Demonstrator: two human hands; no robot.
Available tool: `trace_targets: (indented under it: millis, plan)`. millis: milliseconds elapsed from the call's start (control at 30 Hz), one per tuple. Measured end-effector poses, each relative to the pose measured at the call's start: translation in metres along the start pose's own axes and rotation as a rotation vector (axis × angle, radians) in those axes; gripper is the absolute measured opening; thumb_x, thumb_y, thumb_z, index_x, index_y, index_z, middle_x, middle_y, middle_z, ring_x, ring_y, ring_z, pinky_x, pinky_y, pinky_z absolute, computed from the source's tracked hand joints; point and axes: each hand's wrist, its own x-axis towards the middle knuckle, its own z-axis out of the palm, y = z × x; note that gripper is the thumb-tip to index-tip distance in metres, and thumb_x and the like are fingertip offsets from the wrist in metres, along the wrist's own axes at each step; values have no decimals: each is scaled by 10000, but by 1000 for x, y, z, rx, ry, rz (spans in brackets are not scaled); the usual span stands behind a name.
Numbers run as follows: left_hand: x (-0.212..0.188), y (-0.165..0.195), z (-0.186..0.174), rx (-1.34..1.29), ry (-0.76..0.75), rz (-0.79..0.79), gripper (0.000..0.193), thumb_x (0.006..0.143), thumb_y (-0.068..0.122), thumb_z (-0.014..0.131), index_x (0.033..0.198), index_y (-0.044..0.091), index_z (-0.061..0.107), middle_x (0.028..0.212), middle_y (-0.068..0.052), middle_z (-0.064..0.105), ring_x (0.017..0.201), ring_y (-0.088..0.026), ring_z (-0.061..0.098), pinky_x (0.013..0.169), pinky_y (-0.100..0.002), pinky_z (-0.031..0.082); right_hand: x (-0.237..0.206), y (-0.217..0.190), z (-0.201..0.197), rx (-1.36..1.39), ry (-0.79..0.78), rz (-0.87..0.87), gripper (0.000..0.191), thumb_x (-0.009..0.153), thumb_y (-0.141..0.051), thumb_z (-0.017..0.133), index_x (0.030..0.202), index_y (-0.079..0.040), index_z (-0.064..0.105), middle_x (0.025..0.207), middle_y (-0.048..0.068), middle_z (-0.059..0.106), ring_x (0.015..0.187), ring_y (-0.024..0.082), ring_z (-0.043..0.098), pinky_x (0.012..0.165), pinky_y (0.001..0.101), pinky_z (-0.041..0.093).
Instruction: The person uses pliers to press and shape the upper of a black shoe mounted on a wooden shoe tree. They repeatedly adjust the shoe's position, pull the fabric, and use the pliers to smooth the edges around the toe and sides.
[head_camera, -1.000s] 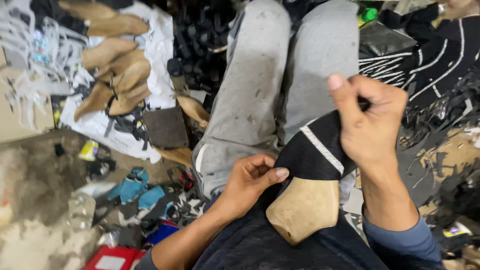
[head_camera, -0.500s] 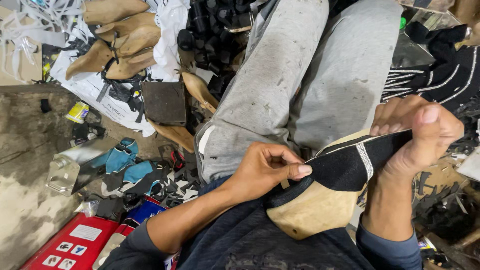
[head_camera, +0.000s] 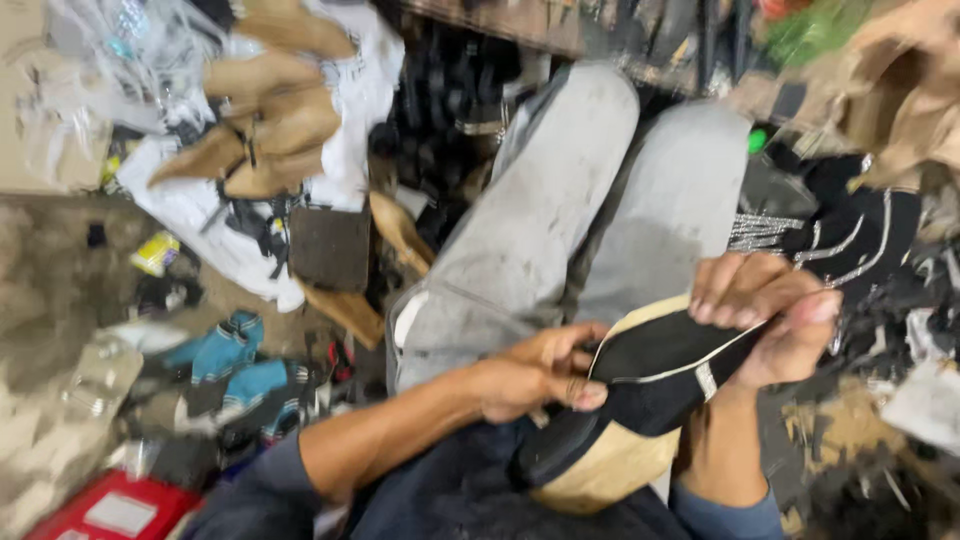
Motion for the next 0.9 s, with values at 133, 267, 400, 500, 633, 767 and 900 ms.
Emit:
trace_targets:
  millis: [133, 267, 400, 500, 633, 767, 900]
  plan:
    - [3, 34, 4, 62, 118, 175, 694, 851, 87, 825, 1466, -4, 518, 1210, -91, 695, 1050, -147, 676, 926, -301, 551, 32, 12, 19, -121, 162, 157, 517, 1110, -466, 457, 1413, -49, 424, 1113, 154, 623, 990, 261, 613, 964, 438, 509]
    - [15, 68, 0, 455, 371, 621, 626, 815, 59, 835, 1376, -22, 572, 1228, -105, 718, 1115, -174, 685, 1010, -327, 553, 34, 20, 37, -313, 192, 363, 836, 1039, -483, 533, 1655, -22, 205, 1643, 123, 373, 1510, 252, 388, 1256, 414, 293]
    - [38, 89, -15, 542, 478, 705, 606, 875, 33, 793, 1427, -49, 555, 1258, -136, 709, 1139, -187, 666, 1006, -329, 542, 25, 43, 40, -688, 74, 521, 825, 973, -309, 628, 1618, -39, 190, 1608, 138, 362, 1486, 247, 336, 1204, 382, 251]
    - [44, 99, -36, 512, 356, 680, 632, 929, 14, 729, 1507, -32, 478, 1326, -113, 673, 1201, -151, 631, 1038, -297, 511, 24, 59, 30, -687, 71, 495, 834, 934, -202, 697, 1596, -29, 220, 1529, 139, 437, 1410, 235, 410, 1163, 368, 315]
    - [50, 86, -52, 537, 412, 649, 658, 887, -32, 701, 1498, -26, 457, 1269, -125, 677, 1156, -158, 647, 981, -302, 543, 22, 67, 20, -687, 99, 504, 822, 897, -151, 741, 1571, -23, 287, 1411, 140, 536, 1304, 230, 510, 1102, 355, 410]
    - [64, 83, -55, 612, 451, 710, 532, 944, -42, 666, 1461, -67, 544, 1229, -171, 720, 1113, -184, 678, 948, -311, 573, 32, 66, 21, -730, 153, 512, 777, 916, -182, 738, 1562, -23, 336, 1383, 161, 576, 1267, 241, 544, 1090, 357, 438]
    - [60, 103, -60, 551, 444, 655, 662, 913, -22, 673, 1526, -9, 425, 1230, -155, 708, 1036, -162, 675, 861, -293, 574, 50, 51, 25, -864, -2, 495, 859, 930, -238, 711, 1602, -67, 203, 1518, 122, 449, 1375, 233, 444, 1136, 352, 358]
